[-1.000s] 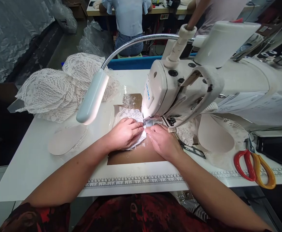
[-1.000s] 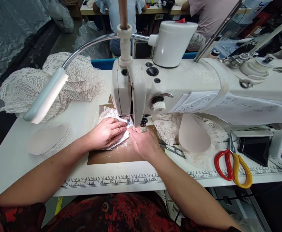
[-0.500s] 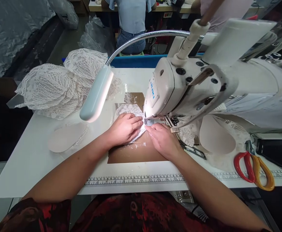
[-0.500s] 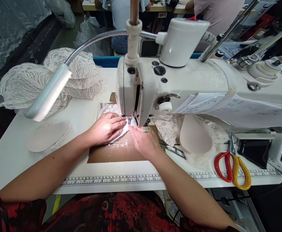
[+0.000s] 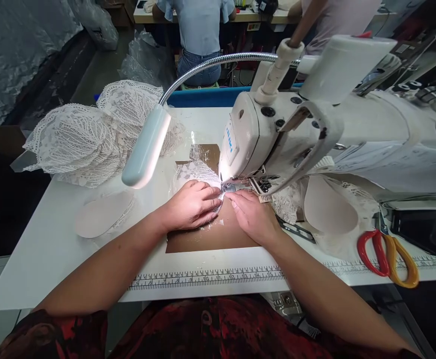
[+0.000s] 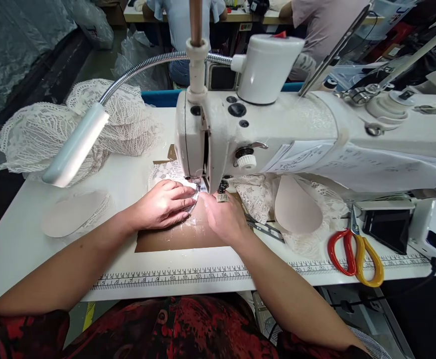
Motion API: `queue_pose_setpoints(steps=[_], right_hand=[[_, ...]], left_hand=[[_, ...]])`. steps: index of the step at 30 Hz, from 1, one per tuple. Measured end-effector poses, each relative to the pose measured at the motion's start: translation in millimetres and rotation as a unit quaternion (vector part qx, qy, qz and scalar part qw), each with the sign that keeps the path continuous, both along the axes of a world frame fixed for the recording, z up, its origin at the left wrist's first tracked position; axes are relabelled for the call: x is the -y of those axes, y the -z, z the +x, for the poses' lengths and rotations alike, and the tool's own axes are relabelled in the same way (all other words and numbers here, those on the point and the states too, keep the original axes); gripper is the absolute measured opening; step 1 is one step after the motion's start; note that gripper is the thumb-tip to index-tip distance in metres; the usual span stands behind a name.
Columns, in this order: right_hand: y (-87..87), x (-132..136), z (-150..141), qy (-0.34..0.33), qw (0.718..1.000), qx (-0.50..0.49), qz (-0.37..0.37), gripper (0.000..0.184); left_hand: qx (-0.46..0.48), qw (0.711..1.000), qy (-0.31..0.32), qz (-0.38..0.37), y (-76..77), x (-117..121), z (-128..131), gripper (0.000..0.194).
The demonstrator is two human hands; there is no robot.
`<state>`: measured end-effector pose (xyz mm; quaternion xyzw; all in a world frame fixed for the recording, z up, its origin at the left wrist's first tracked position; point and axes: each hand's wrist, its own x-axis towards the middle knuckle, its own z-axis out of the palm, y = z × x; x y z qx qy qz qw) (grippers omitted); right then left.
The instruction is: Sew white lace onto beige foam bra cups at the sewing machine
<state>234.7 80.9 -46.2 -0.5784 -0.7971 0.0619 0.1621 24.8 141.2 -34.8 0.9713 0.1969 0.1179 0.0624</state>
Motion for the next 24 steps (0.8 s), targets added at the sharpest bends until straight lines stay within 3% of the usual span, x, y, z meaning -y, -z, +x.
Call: queue_pose_setpoints(steps=[6, 17, 24], right_hand=[[-0.5, -0.7, -0.7, -0.063, 0.997, 0.034, 0.009, 0.039], [-0.2, 0.1, -4.7, -0.042, 0.997, 0.069, 0.013, 0.04], [-2.2, 2.1, -3.0, -0.036, 0.998, 0.05, 0.004, 0.037]], left_hand=[[-0.001, 0.999, 0.035, -0.023, 2.0, -3.4, -1.4, 0.033], [-0.018, 0.999, -0.012, -0.033, 0.2, -1.8, 1.9, 0.041], [0.012, 0.998, -0.035, -0.051, -2.6, -1.1, -0.2, 0.029]])
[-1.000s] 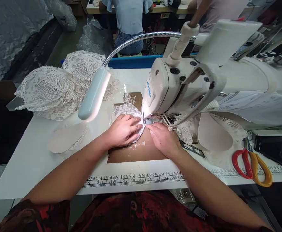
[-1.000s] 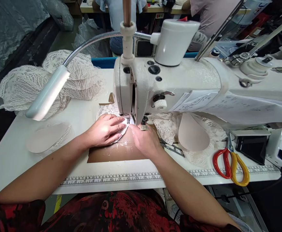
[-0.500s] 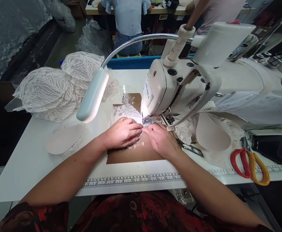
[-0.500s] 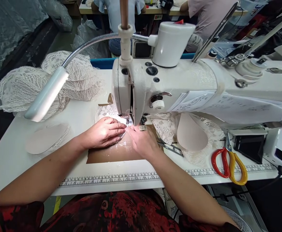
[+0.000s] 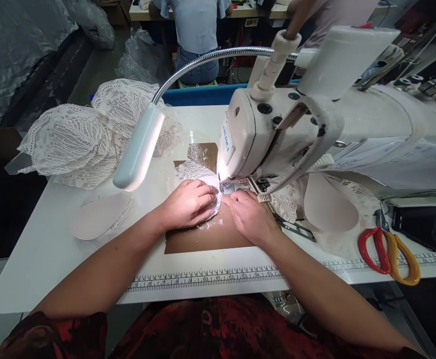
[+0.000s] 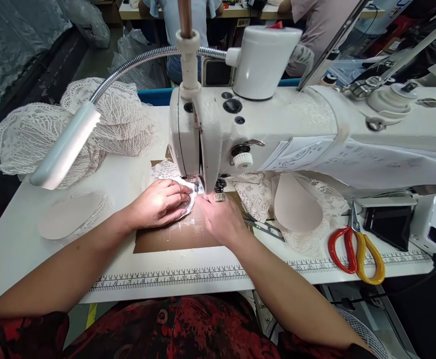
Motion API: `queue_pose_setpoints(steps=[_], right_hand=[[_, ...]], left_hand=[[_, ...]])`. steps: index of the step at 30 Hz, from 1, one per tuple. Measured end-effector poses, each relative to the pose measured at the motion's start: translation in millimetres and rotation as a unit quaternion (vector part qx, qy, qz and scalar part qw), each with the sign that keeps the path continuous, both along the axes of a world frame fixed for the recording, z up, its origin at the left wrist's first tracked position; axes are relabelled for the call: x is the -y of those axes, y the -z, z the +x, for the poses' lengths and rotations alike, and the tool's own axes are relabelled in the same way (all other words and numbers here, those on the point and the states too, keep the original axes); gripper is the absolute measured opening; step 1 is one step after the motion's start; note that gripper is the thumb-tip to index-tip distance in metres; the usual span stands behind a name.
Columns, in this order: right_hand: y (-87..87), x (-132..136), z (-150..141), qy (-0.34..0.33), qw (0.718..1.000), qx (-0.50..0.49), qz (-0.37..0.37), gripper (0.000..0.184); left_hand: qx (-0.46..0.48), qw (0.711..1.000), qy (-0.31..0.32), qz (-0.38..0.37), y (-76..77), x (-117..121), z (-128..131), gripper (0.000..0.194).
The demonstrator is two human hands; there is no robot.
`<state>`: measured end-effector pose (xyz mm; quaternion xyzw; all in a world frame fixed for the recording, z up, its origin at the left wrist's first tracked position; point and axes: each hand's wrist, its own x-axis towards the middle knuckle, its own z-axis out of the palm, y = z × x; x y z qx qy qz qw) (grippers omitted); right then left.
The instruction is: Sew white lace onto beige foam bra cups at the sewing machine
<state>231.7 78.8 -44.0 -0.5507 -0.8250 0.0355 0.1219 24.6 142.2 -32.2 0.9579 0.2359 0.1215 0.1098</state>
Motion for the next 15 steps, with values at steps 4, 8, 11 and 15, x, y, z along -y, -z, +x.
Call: queue_pose_setpoints(steps=[4, 8, 11, 15], right_hand=[[1.3, 1.8, 3.8, -0.009, 0.999, -0.035, 0.005, 0.033], [2.4, 3.9, 5.7, -0.028, 0.997, -0.073, 0.003, 0.03], [2.5, 5.2, 6.3, -0.061, 0.994, -0.092, -0.002, 0.031], [2.7, 5.9, 6.7, -0.1, 0.99, -0.097, -0.002, 0.031]], left_hand=[[0.016, 0.999, -0.03, -0.04, -2.6, 1.5, -0.4, 0.023], [0.014, 0.998, -0.022, -0.064, -3.8, 2.1, 0.6, 0.02], [0.025, 0.996, -0.014, -0.083, -3.5, 1.9, 0.6, 0.017], [0.03, 0.996, -0.007, -0.09, -2.7, 1.1, -0.1, 0.018]])
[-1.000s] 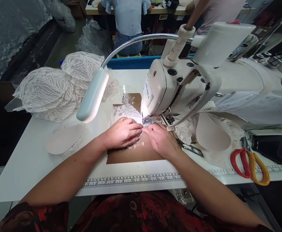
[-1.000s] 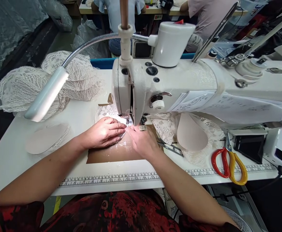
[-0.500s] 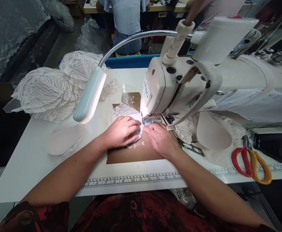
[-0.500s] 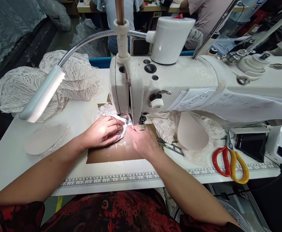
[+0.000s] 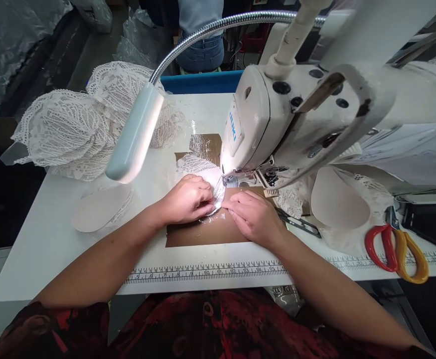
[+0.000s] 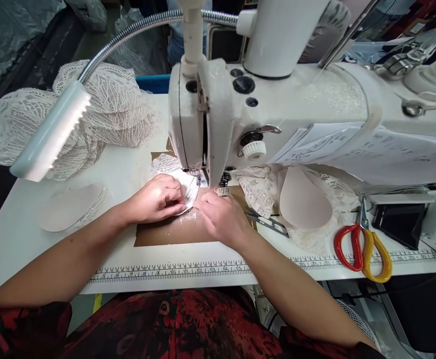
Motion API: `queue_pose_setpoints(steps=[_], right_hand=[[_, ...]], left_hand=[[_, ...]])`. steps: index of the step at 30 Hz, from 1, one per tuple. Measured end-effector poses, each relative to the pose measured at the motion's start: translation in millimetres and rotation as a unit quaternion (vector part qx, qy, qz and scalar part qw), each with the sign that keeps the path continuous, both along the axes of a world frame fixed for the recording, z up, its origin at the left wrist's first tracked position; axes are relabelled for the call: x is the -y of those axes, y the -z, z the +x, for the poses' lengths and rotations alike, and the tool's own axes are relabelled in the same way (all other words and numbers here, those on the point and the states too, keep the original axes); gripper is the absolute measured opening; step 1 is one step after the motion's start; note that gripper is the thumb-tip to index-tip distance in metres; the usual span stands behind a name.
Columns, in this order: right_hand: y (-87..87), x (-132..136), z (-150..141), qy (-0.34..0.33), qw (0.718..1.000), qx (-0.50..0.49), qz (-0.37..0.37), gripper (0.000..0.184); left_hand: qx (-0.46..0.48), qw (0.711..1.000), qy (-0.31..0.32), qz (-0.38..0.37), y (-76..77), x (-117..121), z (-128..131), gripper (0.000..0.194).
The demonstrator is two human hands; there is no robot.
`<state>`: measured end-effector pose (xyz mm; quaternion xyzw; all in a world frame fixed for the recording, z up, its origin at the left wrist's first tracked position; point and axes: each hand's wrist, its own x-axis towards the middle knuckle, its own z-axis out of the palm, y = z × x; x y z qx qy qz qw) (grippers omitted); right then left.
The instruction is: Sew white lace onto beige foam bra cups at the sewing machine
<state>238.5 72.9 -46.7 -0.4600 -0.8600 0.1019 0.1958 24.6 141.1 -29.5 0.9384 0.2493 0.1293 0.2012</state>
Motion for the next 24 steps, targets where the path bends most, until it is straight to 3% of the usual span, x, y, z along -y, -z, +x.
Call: queue_pose_setpoints(steps=[7, 16, 24], right_hand=[[0.2, -0.9, -0.3, -0.039, 0.999, 0.013, 0.034, 0.032], [2.6, 0.7, 0.4, -0.016, 0.998, -0.042, 0.034, 0.031], [-1.9, -0.1, -7.0, -0.025, 0.997, 0.07, 0.021, 0.03]], left_hand=[[-0.009, 1.0, 0.002, -0.002, -2.9, -0.6, -0.8, 0.018], [-0.004, 1.0, 0.002, 0.001, -3.2, 0.0, 0.5, 0.015], [-0.036, 0.997, 0.015, 0.061, -4.4, 3.4, 2.6, 0.018]])
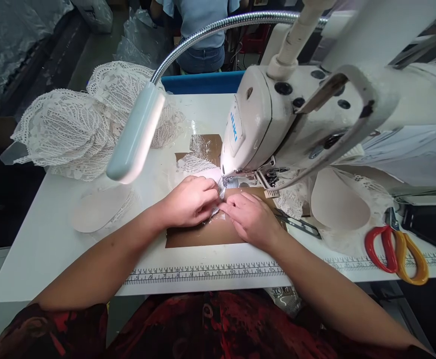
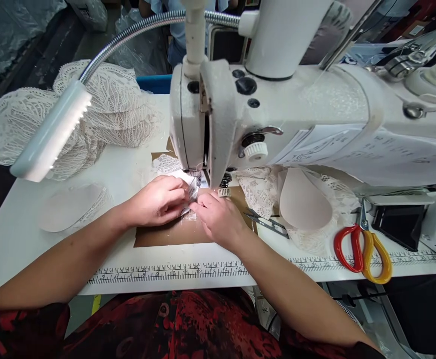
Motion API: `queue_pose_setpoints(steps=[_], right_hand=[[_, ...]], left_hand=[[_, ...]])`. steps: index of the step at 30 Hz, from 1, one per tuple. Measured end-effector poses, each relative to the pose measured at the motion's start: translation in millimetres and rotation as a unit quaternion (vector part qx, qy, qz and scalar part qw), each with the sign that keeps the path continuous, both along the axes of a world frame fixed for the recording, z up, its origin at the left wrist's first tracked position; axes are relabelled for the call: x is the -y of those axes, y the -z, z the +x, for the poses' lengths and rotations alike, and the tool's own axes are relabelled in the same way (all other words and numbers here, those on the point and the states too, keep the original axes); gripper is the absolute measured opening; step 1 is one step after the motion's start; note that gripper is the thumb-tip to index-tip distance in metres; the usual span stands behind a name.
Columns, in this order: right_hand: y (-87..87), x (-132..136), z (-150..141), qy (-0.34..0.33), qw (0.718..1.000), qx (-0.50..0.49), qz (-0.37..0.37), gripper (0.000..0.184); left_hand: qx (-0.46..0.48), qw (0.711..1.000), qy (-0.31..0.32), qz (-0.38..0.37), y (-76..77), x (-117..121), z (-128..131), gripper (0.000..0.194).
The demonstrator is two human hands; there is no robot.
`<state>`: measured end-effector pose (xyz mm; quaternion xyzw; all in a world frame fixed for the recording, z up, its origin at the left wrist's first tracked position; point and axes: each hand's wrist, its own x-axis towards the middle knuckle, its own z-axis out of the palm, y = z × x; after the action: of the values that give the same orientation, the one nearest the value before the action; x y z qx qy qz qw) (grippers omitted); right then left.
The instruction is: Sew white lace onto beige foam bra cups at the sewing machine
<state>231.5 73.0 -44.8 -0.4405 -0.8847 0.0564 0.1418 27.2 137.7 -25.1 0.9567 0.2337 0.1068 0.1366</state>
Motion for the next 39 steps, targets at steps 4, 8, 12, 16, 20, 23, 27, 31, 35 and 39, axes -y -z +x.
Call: queue_pose_setpoints(steps=[4, 8, 12, 16, 20, 23, 27, 31, 35, 39], right_hand=[[-1.3, 1.2, -0.2, 0.0, 1.0, 0.013, 0.006, 0.026], [-0.6, 1.8, 0.5, -0.006, 1.0, -0.002, 0.018, 0.029], [-0.3, 1.1, 0.8, -0.005, 1.0, -0.005, 0.02, 0.028], [0.3, 0.5, 3.5, -0.004, 1.0, -0.014, 0.023, 0.028], [0.9, 0.3, 7.3, 0.004, 1.0, -0.016, 0.022, 0.027], [0.6, -0.5, 8.2, 0.006, 1.0, -0.014, 0.02, 0.028], [-0.4, -2.0, 7.0, 0.029, 0.999, 0.003, 0.024, 0.029], [-1.3, -3.2, 4.2, 0.067, 0.997, 0.036, 0.032, 0.031], [-0.2, -4.9, 1.6, 0.098, 0.993, 0.05, 0.05, 0.037], [4.2, -7.4, 0.9, 0.134, 0.989, 0.047, 0.044, 0.041]], left_hand=[[-0.032, 0.998, 0.035, 0.049, 1.7, 2.8, 2.5, 0.035], [-0.034, 0.997, 0.026, 0.065, 5.5, 4.0, 2.0, 0.036], [-0.029, 0.997, 0.013, 0.07, 6.4, 4.4, 1.0, 0.036], [-0.036, 0.997, -0.003, 0.076, 3.6, 7.7, 5.0, 0.036], [-0.053, 0.995, -0.029, 0.079, 1.4, 13.4, 10.6, 0.036], [-0.057, 0.995, -0.042, 0.072, 1.5, 15.6, 12.2, 0.037], [-0.058, 0.994, -0.056, 0.077, 2.9, 13.6, 12.2, 0.04], [-0.061, 0.992, -0.067, 0.085, 4.4, 9.5, 12.4, 0.041], [-0.061, 0.989, -0.084, 0.104, 5.9, 7.3, 12.7, 0.04], [-0.057, 0.987, -0.095, 0.113, 7.5, 5.6, 11.3, 0.04]])
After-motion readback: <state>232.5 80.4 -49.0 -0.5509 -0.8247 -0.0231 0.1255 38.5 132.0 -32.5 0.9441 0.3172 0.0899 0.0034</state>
